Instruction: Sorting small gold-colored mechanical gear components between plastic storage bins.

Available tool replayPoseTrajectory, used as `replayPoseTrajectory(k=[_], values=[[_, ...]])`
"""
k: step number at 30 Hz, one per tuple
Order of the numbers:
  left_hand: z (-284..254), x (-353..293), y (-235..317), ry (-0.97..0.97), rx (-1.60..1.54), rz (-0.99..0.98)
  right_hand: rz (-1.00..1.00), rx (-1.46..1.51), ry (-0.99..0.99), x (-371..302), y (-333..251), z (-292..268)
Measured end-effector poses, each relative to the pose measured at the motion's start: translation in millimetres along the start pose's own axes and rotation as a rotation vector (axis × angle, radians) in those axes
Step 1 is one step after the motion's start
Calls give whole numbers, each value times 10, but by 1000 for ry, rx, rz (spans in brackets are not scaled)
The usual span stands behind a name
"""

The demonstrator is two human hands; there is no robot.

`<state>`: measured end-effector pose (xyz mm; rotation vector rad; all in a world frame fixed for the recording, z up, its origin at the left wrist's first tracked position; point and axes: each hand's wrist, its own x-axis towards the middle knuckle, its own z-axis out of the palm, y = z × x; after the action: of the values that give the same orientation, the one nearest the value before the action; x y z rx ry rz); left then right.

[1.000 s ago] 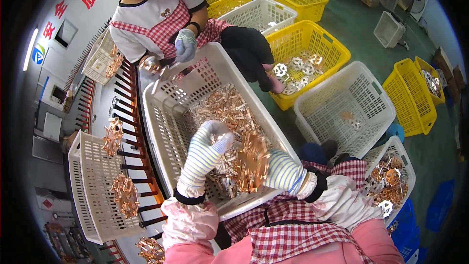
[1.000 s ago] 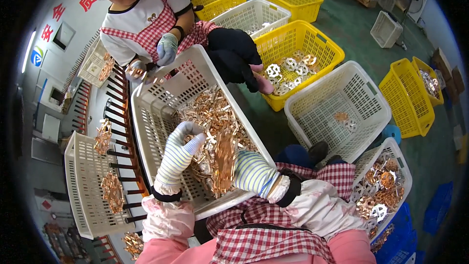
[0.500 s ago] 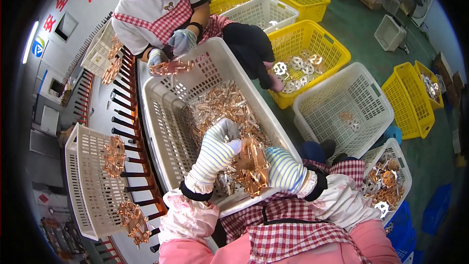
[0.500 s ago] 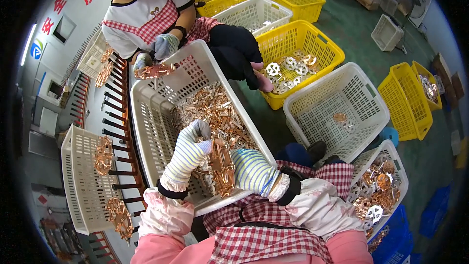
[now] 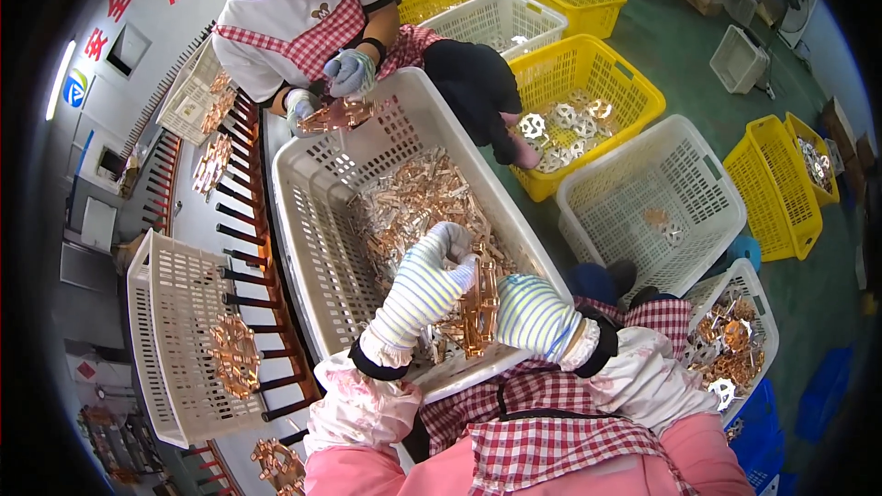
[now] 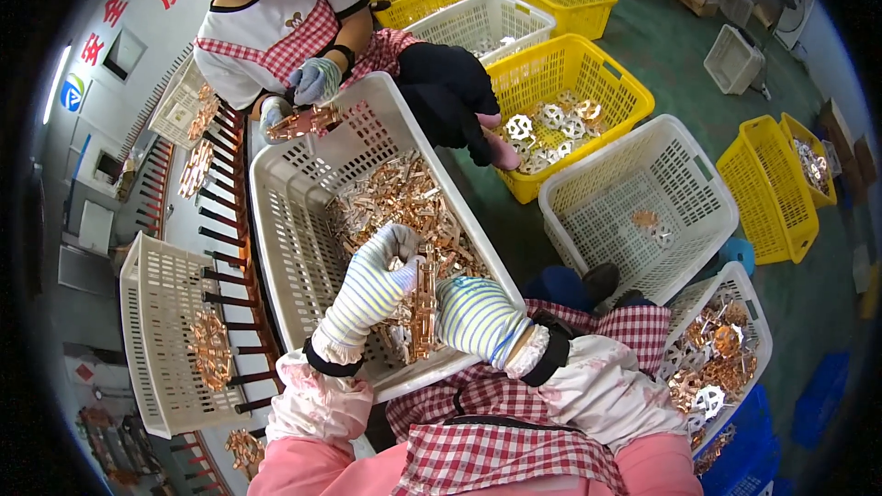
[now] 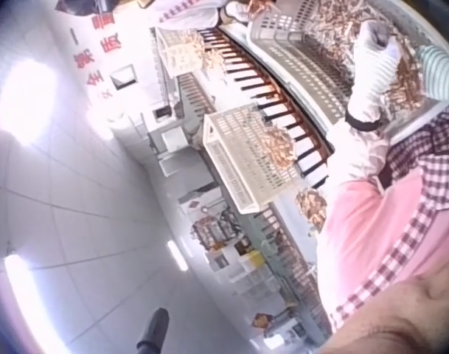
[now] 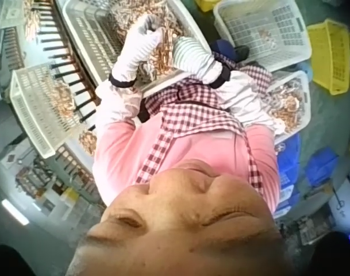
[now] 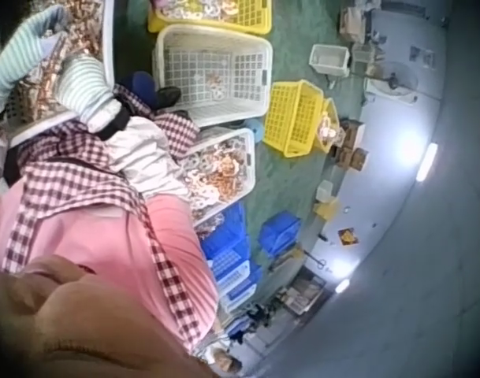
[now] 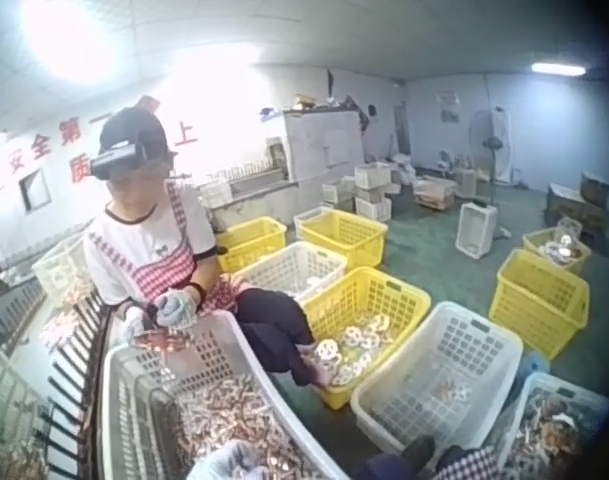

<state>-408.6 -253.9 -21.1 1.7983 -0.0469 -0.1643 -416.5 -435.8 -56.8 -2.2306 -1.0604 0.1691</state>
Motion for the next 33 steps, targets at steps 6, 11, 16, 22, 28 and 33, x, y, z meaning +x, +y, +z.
replayPoseTrajectory(k=[6,11,16,22,28,33], values=[[-14,12,-7,72,54,99,34,41,-11,38,-65,-72],[-129,40,138,365,513,463,-61,258,120,38,-49,-39],[-58,-59,341,119,198,473,64,188,-280,86,266,192],[-188,-41,215,-158,277,424,-204,483,-187,95,27,-50],[-126,-34,104,85,347,289,45,959,-67,-204,344,496],[-139,-65,27,80,325,138,8,416,80,-134,412,732]])
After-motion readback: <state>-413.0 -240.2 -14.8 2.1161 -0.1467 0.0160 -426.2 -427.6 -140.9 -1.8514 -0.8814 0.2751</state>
